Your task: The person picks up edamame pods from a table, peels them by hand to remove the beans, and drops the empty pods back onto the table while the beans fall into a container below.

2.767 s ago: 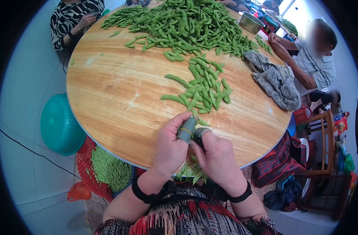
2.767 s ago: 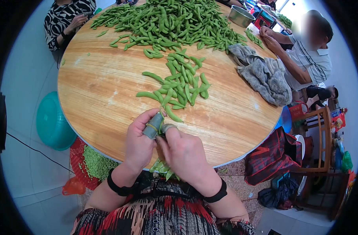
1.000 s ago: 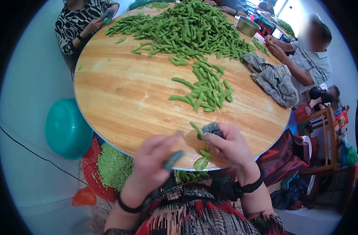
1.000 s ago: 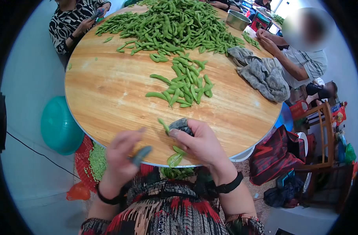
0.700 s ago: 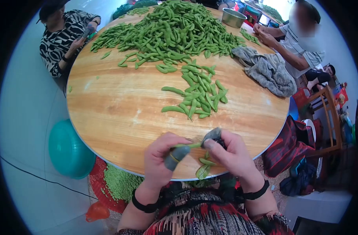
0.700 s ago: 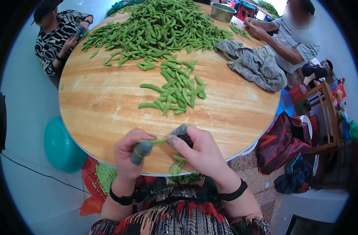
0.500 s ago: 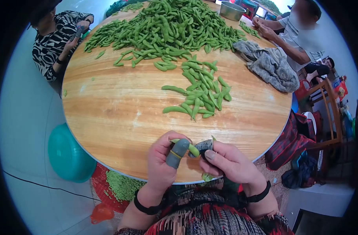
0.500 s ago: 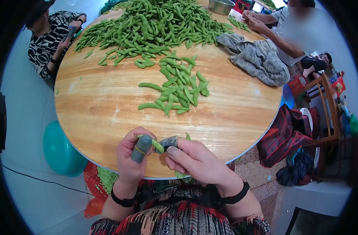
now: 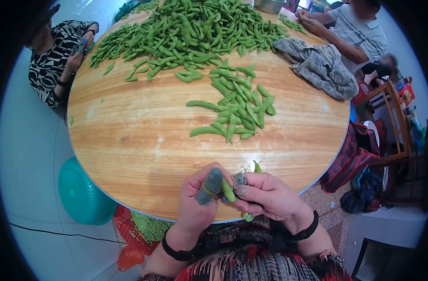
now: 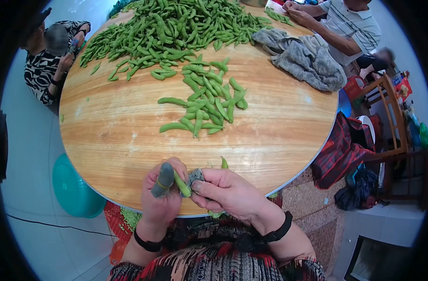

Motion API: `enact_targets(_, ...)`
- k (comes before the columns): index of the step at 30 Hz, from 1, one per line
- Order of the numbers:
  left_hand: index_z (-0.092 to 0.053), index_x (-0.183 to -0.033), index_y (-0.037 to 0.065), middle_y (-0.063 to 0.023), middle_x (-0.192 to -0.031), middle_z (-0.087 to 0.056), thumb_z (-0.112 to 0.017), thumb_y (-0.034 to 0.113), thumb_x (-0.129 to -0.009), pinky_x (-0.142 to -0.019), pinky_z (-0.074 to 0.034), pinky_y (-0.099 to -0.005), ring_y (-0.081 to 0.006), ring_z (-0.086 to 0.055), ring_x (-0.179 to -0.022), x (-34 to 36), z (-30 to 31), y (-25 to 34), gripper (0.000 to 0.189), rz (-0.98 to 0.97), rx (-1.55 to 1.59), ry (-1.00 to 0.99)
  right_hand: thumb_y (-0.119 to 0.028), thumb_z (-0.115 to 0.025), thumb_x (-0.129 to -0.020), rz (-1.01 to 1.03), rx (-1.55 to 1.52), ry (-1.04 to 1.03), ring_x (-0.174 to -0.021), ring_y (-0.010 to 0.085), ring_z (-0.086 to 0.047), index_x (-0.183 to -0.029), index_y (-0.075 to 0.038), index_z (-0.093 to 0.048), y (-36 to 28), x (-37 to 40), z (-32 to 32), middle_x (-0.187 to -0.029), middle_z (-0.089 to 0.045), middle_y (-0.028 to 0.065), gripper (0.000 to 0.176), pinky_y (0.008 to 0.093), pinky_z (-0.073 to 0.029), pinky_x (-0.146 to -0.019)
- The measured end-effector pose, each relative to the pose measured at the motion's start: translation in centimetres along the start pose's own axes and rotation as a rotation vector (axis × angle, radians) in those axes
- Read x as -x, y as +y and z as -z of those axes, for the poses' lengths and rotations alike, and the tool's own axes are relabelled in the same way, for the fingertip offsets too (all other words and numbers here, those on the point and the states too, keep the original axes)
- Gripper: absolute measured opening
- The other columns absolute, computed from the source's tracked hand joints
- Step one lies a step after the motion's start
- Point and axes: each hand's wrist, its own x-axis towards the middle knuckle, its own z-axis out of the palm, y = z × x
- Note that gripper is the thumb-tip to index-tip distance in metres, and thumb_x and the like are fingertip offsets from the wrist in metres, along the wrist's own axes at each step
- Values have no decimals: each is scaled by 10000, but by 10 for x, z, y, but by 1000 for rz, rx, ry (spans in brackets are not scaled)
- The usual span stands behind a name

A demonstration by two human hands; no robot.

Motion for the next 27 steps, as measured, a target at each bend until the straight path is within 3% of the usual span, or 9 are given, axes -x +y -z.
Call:
enact_targets(2, -578, -903, 13, -13, -837, -578, -590, 43, -837, -633, -405, -197, -56, -525, -743, 3, -5, -1, 74, -16, -137, 55, -138, -484, -918, 10, 32, 18, -484, 23, -376, -756, -36, -526, 1, 1, 1, -614, -491, -29, 196, 187, -288, -427)
enact_targets(4, -576, -908, 8, -5, -833, -577, -610, 44, -827, -609, -405, -187, -48, -525, -720, 4, -15, -2, 95, -29, -275, 114, -119, -522, -885, 339, 570, 203, -500, 49, -443, -735, -18, -535, 4, 1, 2, -585, -506, -15, 182, 219, -351, -446)
enact_targets(7, -568, -950, -10, -3, -790, -543, -641, 22, -791, -629, -427, -198, -67, -521, -717, 2, -27, -6, 178, -44, -499, 240, -107, -544, -861, 464, 967, 364, -520, 66, -485, -741, -5, -554, -3, 4, 7, -567, -515, -4, 158, 243, -392, -471)
enact_targets(9, -551, -1070, -24, -5, -814, -561, -681, -37, -733, -624, -457, -191, -68, -545, -725, 2, -28, -9, 361, -11, -485, 295, -112, -542, -865, 434, 853, 335, -510, 62, -473, -753, -7, -559, 0, 3, 14, -571, -514, -8, 154, 239, -382, -465)
enact_targets(16, -516, -1172, -35, -43, -867, -601, -650, 16, -783, -619, -504, -215, -111, -592, -716, -3, -28, -16, 415, -19, -407, 244, -150, -535, -881, 143, 238, 162, -491, 41, -430, -764, -27, -554, -8, 4, 31, -589, -507, -38, 171, 213, -347, -450)
enact_targets(20, -496, -1204, -26, -46, -856, -608, -597, 86, -841, -575, -507, -214, -117, -599, -705, -7, -38, -14, 392, 123, -62, 344, -164, -542, -877, 359, 445, 236, -471, 110, -496, -773, -22, -557, 0, 2, 28, -578, -540, 20, 177, 259, -386, -454)
enact_targets(22, -487, -1218, -22, -41, -845, -604, -584, 103, -853, -555, -502, -212, -110, -595, -694, -8, -42, -16, 397, 169, 54, 426, -170, -554, -866, 687, 1079, 394, -500, 229, -566, -775, -14, -558, -3, 8, 19, -580, -553, 109, 181, 329, -424, -478)
enact_targets(25, -471, -1243, -15, -36, -839, -596, -560, 69, -860, -521, -484, -200, -87, -578, -659, -6, -43, -21, 402, 126, 19, 341, -166, -573, -848, 593, 902, 428, -551, 315, -583, -817, -6, -565, -16, 9, 26, -601, -548, 172, 163, 374, -443, -507)
enact_targets(27, -442, -1270, -18, -37, -841, -586, -551, 40, -854, -499, -462, -186, -66, -555, -617, -5, -49, -23, 434, 56, -560, 278, -146, -591, -834, 600, 894, 474, -563, 293, -590, -885, 0, -565, -23, 8, 30, -639, -575, 155, 156, 357, -445, -513)
